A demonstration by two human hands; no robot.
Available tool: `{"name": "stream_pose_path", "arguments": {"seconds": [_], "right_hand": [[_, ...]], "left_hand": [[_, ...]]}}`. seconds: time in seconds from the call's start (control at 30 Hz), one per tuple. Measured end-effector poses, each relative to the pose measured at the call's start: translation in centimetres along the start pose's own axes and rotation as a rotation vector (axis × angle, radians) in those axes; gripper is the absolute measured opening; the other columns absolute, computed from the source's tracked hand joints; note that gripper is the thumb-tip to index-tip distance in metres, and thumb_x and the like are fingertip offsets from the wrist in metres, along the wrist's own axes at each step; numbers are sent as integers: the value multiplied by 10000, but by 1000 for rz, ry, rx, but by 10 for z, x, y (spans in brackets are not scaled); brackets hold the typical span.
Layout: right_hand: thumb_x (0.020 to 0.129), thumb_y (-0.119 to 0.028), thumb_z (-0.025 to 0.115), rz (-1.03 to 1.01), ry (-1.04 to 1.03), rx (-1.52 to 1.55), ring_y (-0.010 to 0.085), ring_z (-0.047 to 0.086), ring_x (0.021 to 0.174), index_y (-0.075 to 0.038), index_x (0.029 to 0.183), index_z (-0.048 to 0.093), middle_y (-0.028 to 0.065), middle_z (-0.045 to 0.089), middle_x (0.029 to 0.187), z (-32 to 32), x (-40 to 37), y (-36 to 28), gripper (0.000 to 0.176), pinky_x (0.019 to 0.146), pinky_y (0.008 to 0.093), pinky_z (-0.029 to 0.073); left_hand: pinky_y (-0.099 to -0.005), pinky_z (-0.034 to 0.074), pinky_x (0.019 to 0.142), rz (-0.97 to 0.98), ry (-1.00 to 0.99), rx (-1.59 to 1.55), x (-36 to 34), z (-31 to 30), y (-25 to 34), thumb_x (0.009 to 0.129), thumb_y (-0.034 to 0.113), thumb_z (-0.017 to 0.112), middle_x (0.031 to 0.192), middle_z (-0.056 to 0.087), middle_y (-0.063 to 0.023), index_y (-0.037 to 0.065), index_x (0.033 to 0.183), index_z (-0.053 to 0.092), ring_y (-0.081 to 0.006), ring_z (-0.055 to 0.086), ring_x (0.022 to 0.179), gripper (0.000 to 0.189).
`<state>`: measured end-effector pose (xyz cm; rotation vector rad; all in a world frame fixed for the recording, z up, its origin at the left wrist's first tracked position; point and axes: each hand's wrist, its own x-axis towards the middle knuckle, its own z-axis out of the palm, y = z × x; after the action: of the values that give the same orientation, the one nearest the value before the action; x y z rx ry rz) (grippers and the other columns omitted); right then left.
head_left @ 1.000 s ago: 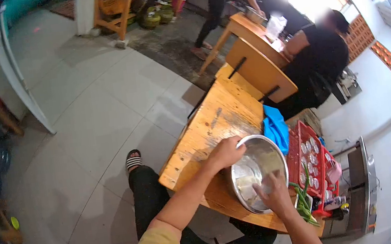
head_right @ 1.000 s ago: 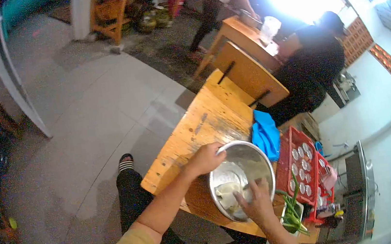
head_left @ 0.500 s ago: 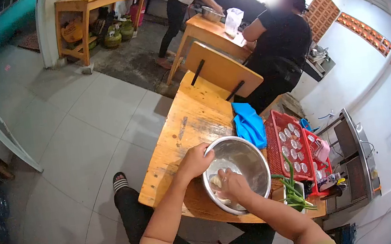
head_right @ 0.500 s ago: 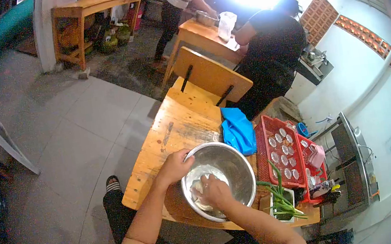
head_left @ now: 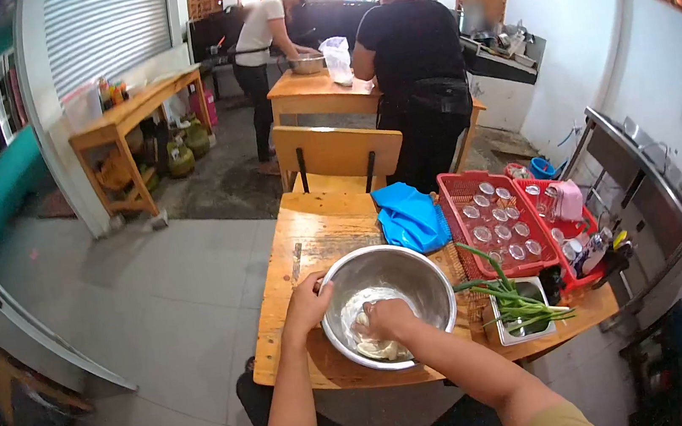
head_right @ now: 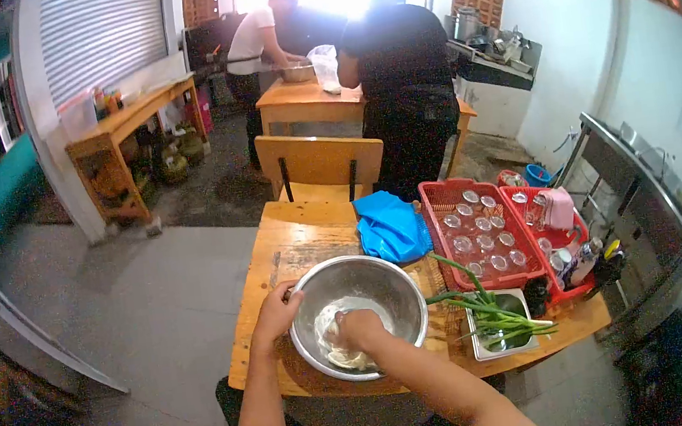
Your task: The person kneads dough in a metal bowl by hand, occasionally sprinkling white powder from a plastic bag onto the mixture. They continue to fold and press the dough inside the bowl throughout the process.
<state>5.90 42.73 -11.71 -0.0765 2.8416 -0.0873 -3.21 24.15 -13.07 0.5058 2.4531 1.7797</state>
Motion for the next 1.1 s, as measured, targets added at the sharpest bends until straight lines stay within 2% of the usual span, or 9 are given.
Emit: {"name": "stream_pose_path", "arguments": {"seconds": [0.03, 0.13, 0.27, 0.33, 0.4, 0.57, 0.73, 0.87, 1.1], "right_hand": [[932, -624, 520, -5, 19, 21, 349, 728, 969, -42, 1234, 671, 192, 750, 1032, 0, 2, 2, 673, 819, 471, 570], [928, -590, 553, -60, 61, 50, 345, 729, 960, -48, 1214, 681, 177, 753, 1028, 8, -2, 3, 625, 807, 472, 573], [921, -559, 582, -72, 68, 17, 334, 732, 950, -78, 1215, 687, 160, 758, 1028, -1, -11, 0, 573, 794, 461, 583], [925, -550, 580, -132, 117, 6, 330, 733, 953, -81, 1211, 692, 165, 757, 1020, 0, -15, 1, 561, 800, 458, 584], [922, -516, 590, -164, 157, 21, 332, 741, 913, -77, 1207, 697, 156, 758, 975, 6, -10, 4, 534, 772, 456, 590], [911, -640, 562, -124, 83, 72, 354, 731, 902, -74, 1250, 657, 188, 740, 994, 25, -3, 7, 666, 794, 471, 578], [920, -621, 567, -171, 134, 17, 353, 731, 854, -41, 1201, 658, 165, 740, 946, 21, -2, 7, 651, 758, 465, 578], [911, -601, 598, -197, -24, -24, 352, 730, 878, -62, 1231, 652, 171, 739, 956, 22, 6, 6, 629, 776, 464, 576], [924, -579, 607, -198, -52, 19, 366, 723, 911, -78, 1263, 634, 187, 729, 1009, 7, -3, 6, 606, 803, 481, 570]], "left_hand": [[-399, 557, 793, 46, 24, 49, 2, 0, 7, 916, 291, 688, 936, 731, -187, 19, 1238, 681, -286, 708, 844, 422], [-447, 549, 866, 180, 105, 484, 18, 7, 46, 916, 351, 665, 984, 729, -234, 1, 1233, 680, -362, 706, 932, 473], [-447, 535, 882, 362, 22, 589, 77, 33, 58, 907, 445, 668, 1086, 716, -235, -4, 1220, 686, -367, 701, 966, 547], [-456, 528, 909, 163, -291, 566, 102, 43, 68, 939, 525, 603, 1059, 721, -255, -7, 1168, 717, -385, 697, 1004, 591], [-463, 523, 927, 160, -293, 615, 114, 60, 72, 955, 576, 546, 1053, 722, -263, -3, 1135, 734, -398, 693, 1020, 636], [-489, 500, 976, 61, -431, 739, 124, 87, 77, 989, 719, 328, 1087, 716, -278, 8, 1023, 773, -440, 672, 1070, 839], [-496, 504, 962, 143, -424, 741, 112, 80, 79, 997, 712, 324, 1075, 719, -267, 32, 1064, 767, -447, 673, 1048, 814], [-506, 512, 936, 119, -360, 752, 110, 80, 50, 994, 716, 331, 1043, 722, -253, 60, 1036, 774, -441, 675, 1026, 793], [-522, 530, 901, 175, -339, 840, 94, 72, 67, 942, 754, 417, 1034, 731, -238, 95, 1046, 789, -419, 689, 1021, 764]]}}
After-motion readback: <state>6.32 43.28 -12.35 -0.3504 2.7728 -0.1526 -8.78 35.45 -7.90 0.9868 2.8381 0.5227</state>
